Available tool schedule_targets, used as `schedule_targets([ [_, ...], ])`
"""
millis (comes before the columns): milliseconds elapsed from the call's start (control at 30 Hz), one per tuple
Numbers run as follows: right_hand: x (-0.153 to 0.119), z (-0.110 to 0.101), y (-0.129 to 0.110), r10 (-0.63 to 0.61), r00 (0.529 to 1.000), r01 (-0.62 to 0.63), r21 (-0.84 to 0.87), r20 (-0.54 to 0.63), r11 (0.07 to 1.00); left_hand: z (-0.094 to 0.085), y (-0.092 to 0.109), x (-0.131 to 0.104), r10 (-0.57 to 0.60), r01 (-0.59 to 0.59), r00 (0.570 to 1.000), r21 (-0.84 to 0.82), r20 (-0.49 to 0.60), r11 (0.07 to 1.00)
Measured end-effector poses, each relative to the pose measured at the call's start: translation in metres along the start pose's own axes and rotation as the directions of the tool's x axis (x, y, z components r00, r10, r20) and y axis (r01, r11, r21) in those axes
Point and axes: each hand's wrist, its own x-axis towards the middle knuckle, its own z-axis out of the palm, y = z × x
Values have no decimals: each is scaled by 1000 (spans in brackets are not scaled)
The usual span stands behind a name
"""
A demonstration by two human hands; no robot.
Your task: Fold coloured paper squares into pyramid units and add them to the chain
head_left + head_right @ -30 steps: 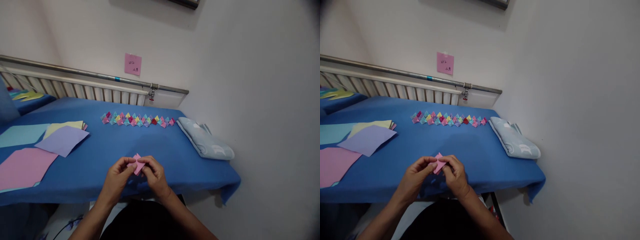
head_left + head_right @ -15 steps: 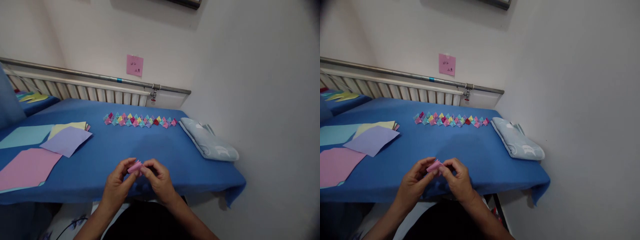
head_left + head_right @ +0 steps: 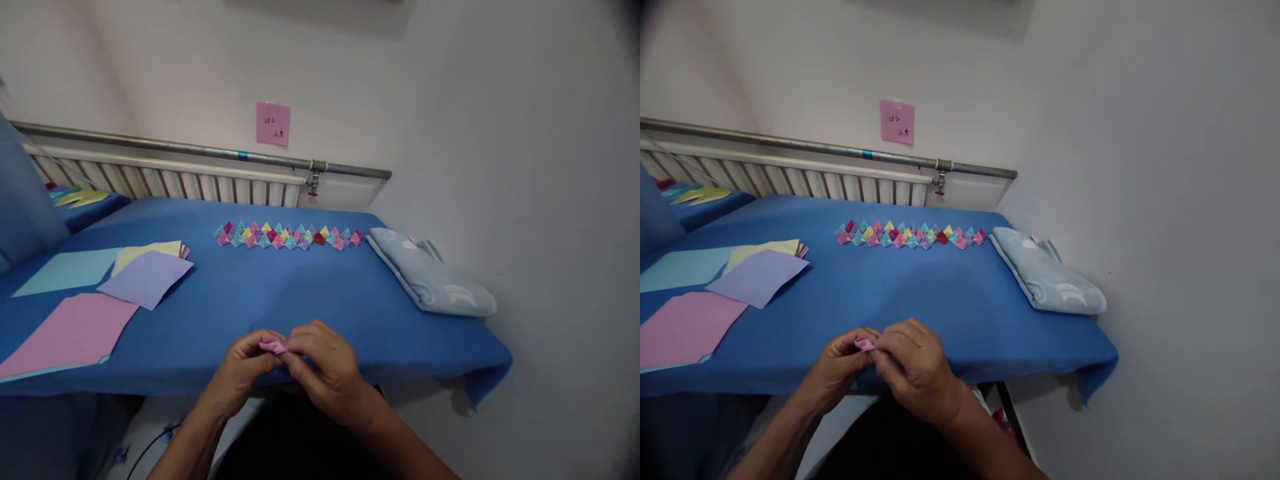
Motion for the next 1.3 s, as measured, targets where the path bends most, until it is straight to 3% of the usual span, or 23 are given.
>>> schedule_targets([
  [133,4,1,-7,-22,1000,22,-28,10,999,3,2,-1,-47,47,999,-69,1,996],
  [267,9,-1,-14,34,999,-35,19,31,999,2,3,-3,-100,98,995,-127,-9,987],
  [433,14,-10,-17,221,974,-226,183,49,957,-4,0,-7,-185,204,973,-143,135,969],
  [567,12,-11,-14,261,956,-285,221,132,933,-5,-2,-10,-222,267,950,-205,218,942],
  [1000,7,-14,-11,32,982,-38,28,189,999,-11,-6,-16,-263,321,896,-112,357,940],
  [1300,6,-15,-12,-41,968,62,-79,246,995,-12,-5,-20,-309,364,878,-90,366,927],
])
